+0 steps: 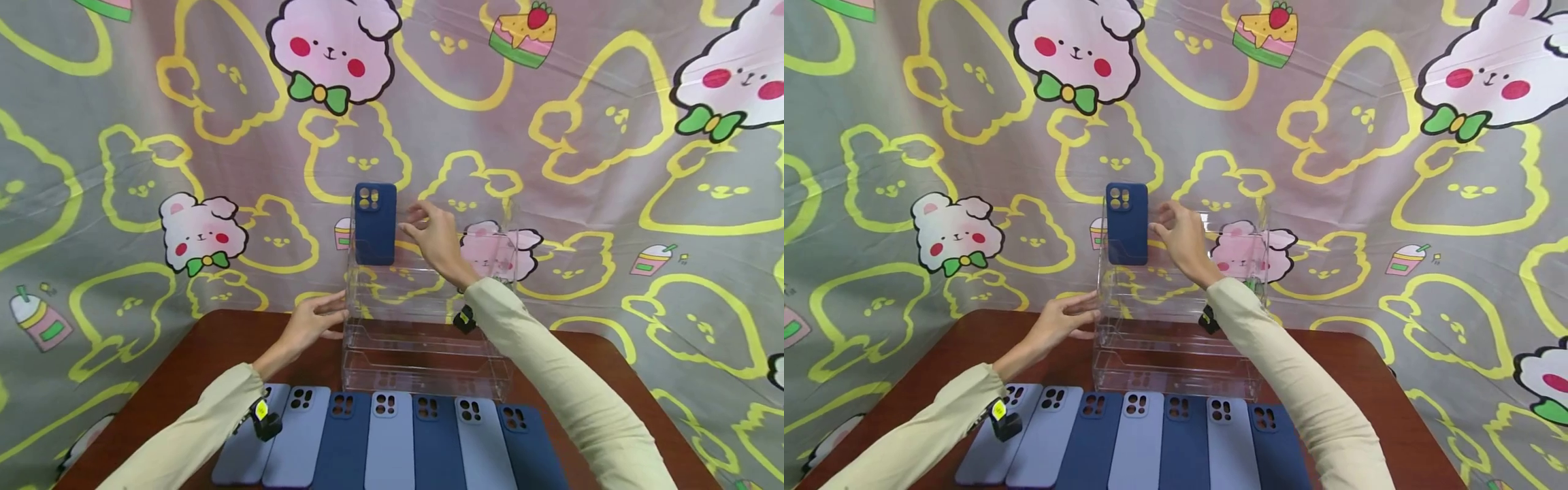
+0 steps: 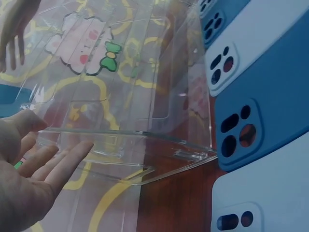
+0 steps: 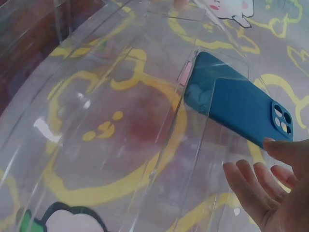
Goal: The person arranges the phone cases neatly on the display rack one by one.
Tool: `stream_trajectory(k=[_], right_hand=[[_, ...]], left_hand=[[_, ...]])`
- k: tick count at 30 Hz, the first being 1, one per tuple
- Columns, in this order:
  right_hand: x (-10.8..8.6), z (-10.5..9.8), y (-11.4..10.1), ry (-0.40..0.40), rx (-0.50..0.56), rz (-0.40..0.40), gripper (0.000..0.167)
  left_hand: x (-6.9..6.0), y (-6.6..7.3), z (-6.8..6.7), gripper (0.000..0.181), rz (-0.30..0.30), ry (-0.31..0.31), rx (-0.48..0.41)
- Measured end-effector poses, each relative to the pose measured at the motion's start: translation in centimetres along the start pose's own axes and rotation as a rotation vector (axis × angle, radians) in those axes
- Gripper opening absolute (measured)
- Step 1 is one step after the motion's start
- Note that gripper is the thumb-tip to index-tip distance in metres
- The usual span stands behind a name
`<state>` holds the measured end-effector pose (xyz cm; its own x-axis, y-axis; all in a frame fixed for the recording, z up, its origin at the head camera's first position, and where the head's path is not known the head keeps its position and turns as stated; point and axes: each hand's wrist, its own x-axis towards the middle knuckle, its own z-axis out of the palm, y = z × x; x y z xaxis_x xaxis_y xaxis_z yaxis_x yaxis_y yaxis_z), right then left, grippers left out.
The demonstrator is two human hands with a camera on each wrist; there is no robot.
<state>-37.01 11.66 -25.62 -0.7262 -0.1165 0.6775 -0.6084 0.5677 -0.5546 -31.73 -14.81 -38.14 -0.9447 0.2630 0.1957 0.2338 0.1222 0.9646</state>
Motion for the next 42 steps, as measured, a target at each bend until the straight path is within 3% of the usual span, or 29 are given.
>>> stream_trajectory(k=[7, 22, 28, 34, 42], right_hand=[[-0.9, -2.0, 0.7, 0.000, 0.000, 0.006, 0.033], [-3.5, -5.9, 2.0, -0.148, 0.225, 0.177, 0.033], [-5.3, -7.8, 2.7, -0.166, 0.175, 0.185, 0.034], [-6.8, -9.1, 3.3, -0.137, 0.165, 0.179, 0.030], [-11.0, -11.1, 4.7, -0.063, 0.108, 0.144, 0.025]], left_hand=[[0.6, 0.3, -0.4, 0.056, 0.004, -0.023, 0.003], [-0.2, -0.2, 0.1, 0.055, 0.006, 0.010, 0.020], [-0.4, -0.2, 0.1, 0.055, 0.007, 0.000, 0.018], [-0.5, -0.1, 0.1, 0.055, -0.001, 0.014, 0.029], [-0.4, -0.1, -0.1, 0.056, 0.018, -0.003, 0.040]])
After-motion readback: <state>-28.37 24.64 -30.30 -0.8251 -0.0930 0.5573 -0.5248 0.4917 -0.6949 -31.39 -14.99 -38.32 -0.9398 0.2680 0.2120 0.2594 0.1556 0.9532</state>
